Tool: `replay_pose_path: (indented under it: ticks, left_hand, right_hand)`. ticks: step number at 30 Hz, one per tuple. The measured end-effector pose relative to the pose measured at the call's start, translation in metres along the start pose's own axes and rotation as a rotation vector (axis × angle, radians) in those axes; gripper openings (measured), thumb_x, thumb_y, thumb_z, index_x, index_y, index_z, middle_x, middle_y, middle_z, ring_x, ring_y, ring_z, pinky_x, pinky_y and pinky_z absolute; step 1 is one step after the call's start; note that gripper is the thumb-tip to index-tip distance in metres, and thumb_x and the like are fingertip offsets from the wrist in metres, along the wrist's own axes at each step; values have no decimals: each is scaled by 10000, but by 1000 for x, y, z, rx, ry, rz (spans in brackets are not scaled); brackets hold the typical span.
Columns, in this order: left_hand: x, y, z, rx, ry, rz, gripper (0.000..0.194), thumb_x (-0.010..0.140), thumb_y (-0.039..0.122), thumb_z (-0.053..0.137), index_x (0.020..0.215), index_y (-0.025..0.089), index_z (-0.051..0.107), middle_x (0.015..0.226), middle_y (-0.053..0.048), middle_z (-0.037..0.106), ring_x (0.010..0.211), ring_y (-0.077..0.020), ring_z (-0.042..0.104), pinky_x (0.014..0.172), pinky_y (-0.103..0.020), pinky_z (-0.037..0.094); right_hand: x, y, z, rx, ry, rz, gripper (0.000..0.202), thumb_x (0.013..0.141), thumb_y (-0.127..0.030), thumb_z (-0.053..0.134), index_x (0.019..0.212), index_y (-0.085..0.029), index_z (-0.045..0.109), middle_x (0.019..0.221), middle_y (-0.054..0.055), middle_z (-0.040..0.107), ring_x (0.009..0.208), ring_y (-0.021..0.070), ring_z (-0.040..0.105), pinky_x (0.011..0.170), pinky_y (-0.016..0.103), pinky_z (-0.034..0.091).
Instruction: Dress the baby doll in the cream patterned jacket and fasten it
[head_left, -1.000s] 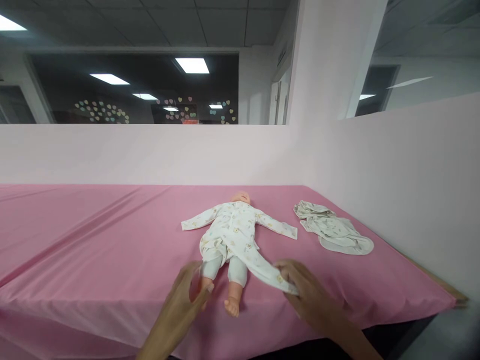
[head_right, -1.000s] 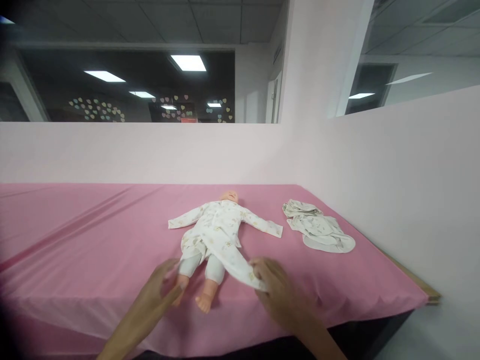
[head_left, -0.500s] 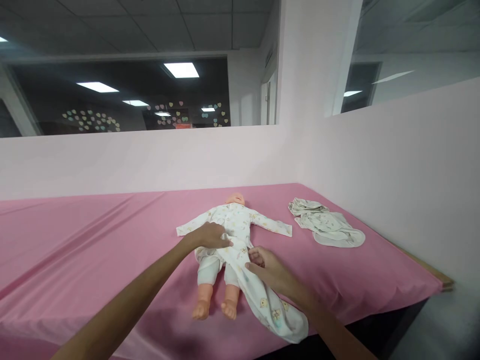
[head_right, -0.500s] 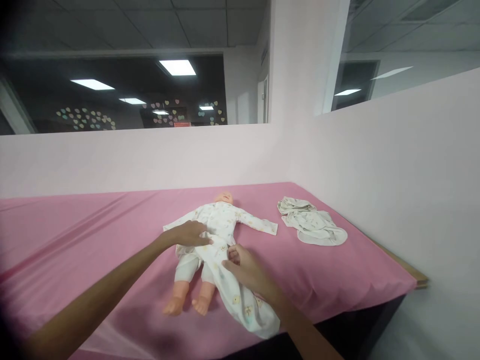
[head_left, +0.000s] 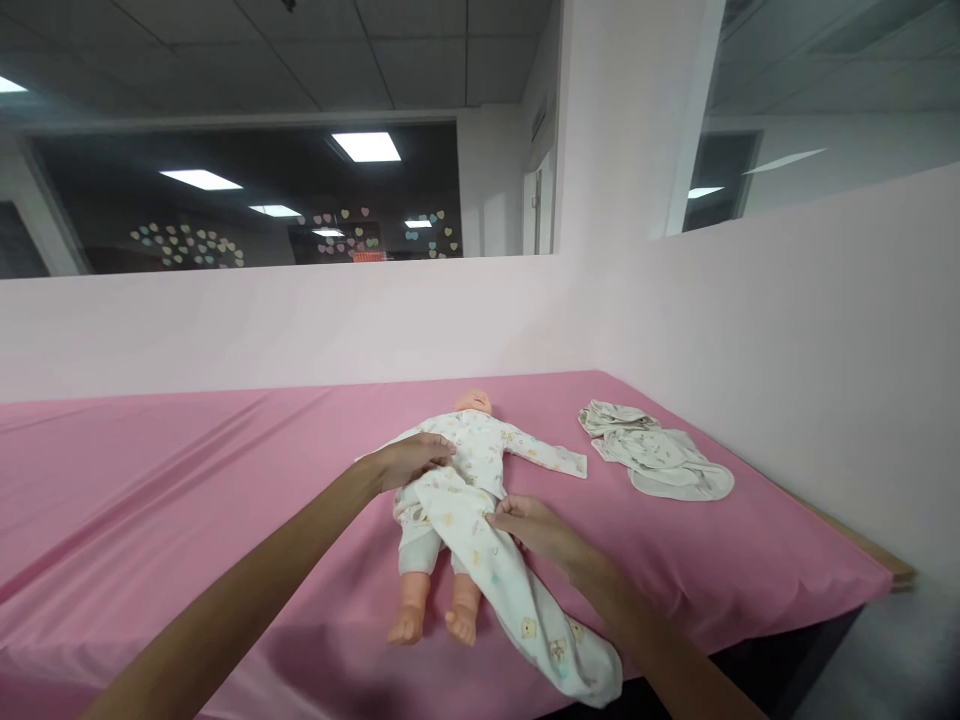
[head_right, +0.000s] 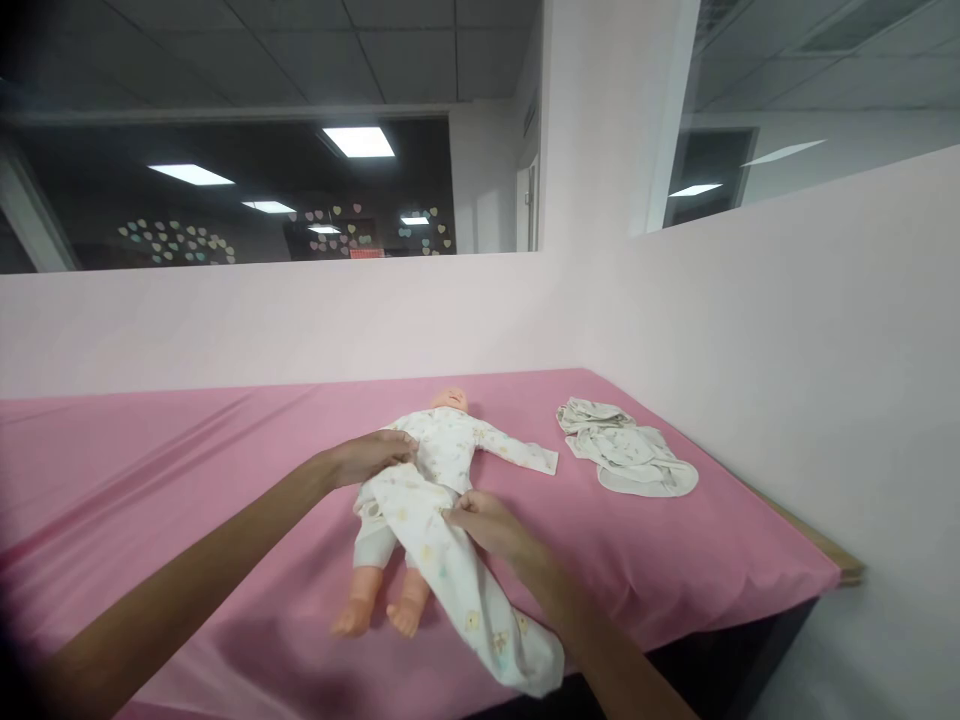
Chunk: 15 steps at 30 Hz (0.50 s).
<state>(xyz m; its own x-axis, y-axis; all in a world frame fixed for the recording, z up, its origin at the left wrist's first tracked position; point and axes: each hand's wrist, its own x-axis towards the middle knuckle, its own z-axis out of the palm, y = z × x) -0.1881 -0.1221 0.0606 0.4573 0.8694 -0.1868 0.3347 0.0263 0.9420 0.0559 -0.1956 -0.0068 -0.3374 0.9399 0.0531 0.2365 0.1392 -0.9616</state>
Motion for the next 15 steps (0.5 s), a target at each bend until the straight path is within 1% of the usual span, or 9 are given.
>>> replay_pose_path:
  ticks: [2,3,5,7,9,11,12,13,15]
  left_hand:
    - [4,-3,-2,14,36,-12,322,685,409,729,832,166,578,756,-1,588,649,-121,511,604,-248,402]
    - [4,-4,-3,82,44,-17,315,678,384,729,865,164,602,778,-11,602,665,-129,522,603,-248,402]
    - [1,-1,-4,295,50,-39,316,678,363,714,918,169,644,859,-39,635,744,-161,553,618,-252,408]
    - [-5,3,-4,494,17,-61,290,699,378,690,906,175,669,921,-56,645,815,-189,559,629,-255,405]
    - [-10,8,-3,559,-60,-42,288,722,385,673,931,186,669,920,-50,639,814,-188,551,621,-249,389]
    - [-12,10,-2,510,-124,30,309,754,380,650,1003,197,640,885,-33,625,769,-167,541,608,-239,374]
    - [-12,10,-1,481,-132,69,318,769,382,636,1031,201,619,850,-22,614,731,-156,530,593,-235,363]
    - [-11,9,0,474,-117,102,315,786,389,618,1040,203,603,811,-12,599,692,-147,514,574,-232,349]
    - [-8,7,3,561,-24,148,273,810,398,582,1000,202,594,763,-3,572,643,-142,486,541,-233,319]
  right_hand:
    - [1,-4,0,-8,-50,106,186,759,-405,670,712,-232,621,769,47,644,720,228,576,621,351,425]
    - [2,-4,0,14,-77,117,195,754,-387,671,674,-228,590,727,37,619,686,211,547,603,341,403]
    - [5,-3,-1,61,-98,68,210,765,-353,645,643,-224,534,675,16,567,635,179,489,578,320,362]
    - [6,-2,-4,55,-105,12,219,777,-326,622,634,-218,497,678,3,537,625,158,455,579,301,346]
    - [6,-3,-8,7,-125,-41,244,794,-333,611,630,-208,482,756,9,556,666,153,467,612,291,364]
    - [9,-9,-9,-32,-116,-99,255,829,-381,594,663,-204,518,857,26,590,744,165,509,670,295,397]
    - [13,-12,-9,-40,-99,-123,248,848,-408,580,707,-205,555,893,34,604,782,172,528,697,299,411]
    - [19,-16,-7,-38,-83,-133,239,860,-430,568,774,-209,594,915,38,615,806,176,542,712,302,421]
    - [35,-24,0,-16,-89,-117,248,862,-444,569,931,-215,634,933,38,633,824,174,565,710,297,433]
